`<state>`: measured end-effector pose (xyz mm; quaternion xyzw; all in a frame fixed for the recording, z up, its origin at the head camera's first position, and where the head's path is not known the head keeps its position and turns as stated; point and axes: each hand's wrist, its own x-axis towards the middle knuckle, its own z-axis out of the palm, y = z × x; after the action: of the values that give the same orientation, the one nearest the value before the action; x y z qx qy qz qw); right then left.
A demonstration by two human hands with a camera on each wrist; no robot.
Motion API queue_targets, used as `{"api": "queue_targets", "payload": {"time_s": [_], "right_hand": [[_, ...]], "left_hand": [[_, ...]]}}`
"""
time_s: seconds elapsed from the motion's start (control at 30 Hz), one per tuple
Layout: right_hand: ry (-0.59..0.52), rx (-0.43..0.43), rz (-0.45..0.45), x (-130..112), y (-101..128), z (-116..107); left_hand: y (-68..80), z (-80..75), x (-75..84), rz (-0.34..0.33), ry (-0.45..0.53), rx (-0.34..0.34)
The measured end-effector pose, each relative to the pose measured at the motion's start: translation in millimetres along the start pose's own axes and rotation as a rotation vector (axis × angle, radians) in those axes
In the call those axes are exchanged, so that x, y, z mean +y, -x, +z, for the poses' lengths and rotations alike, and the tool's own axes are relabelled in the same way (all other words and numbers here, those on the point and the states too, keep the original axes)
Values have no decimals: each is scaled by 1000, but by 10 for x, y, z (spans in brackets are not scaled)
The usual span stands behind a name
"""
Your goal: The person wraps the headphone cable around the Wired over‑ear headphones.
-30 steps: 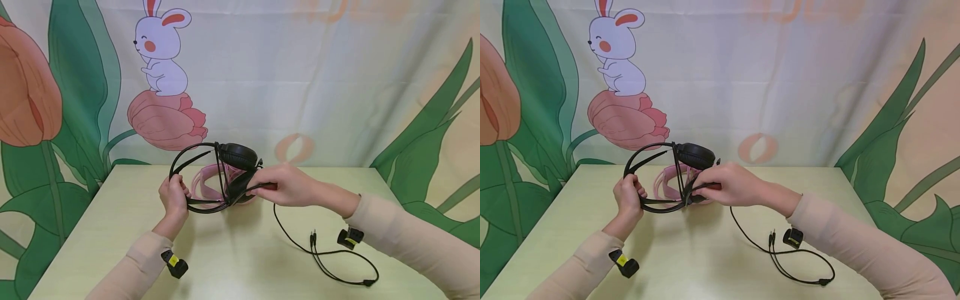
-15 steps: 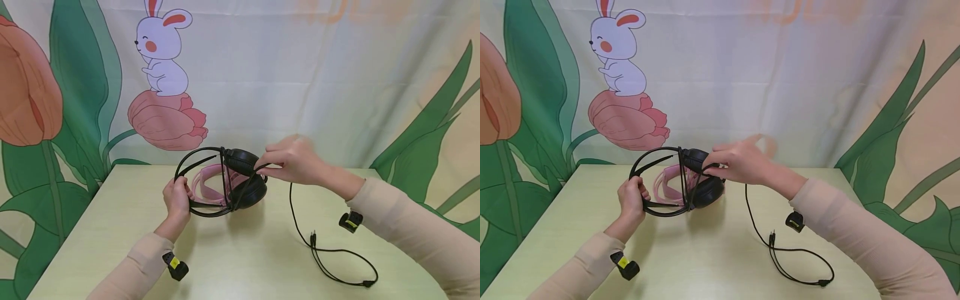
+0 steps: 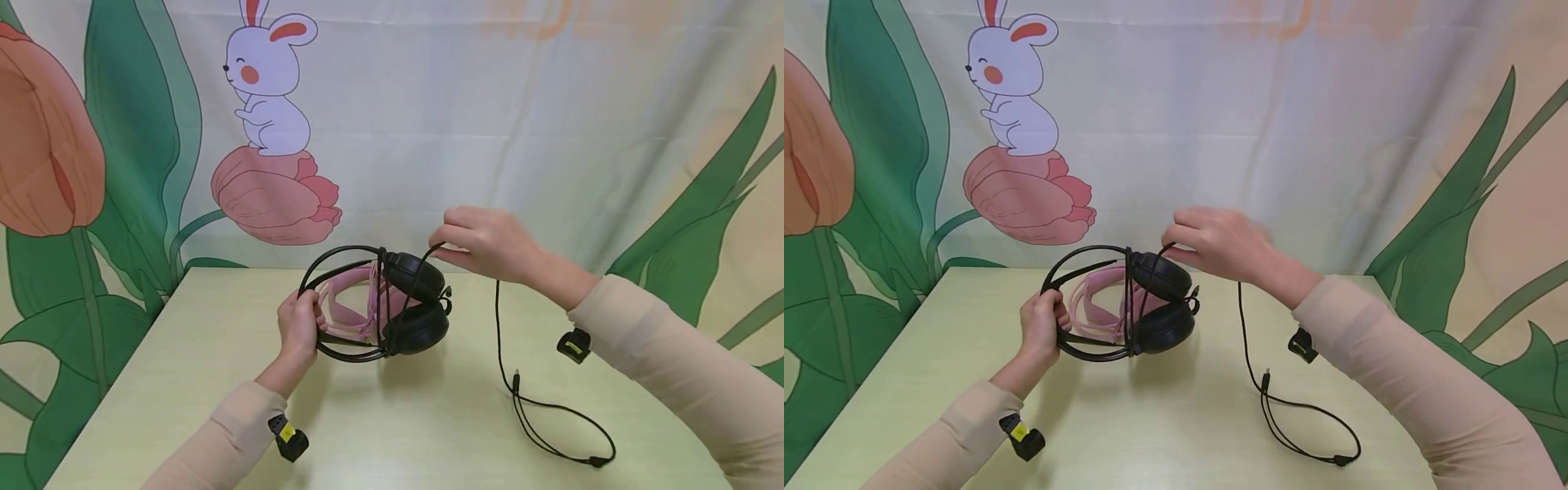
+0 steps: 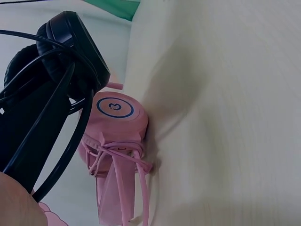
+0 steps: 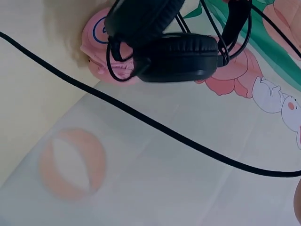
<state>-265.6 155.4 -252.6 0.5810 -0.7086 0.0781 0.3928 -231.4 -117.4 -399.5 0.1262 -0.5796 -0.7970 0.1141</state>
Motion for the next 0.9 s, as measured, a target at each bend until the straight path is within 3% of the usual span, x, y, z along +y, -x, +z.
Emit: {"api": "queue_targets", "payload": {"time_s": [0.17, 0.63, 0.9], "right_hand": [[70, 7, -11, 56, 1, -11], [130, -47, 32, 70, -44, 65], [121, -84, 77, 89, -14, 103]], "left_hand": [[30, 15, -21, -17, -15, -41], [131, 99, -37, -13, -26, -147], [191, 120, -5, 30, -17, -230]]}}
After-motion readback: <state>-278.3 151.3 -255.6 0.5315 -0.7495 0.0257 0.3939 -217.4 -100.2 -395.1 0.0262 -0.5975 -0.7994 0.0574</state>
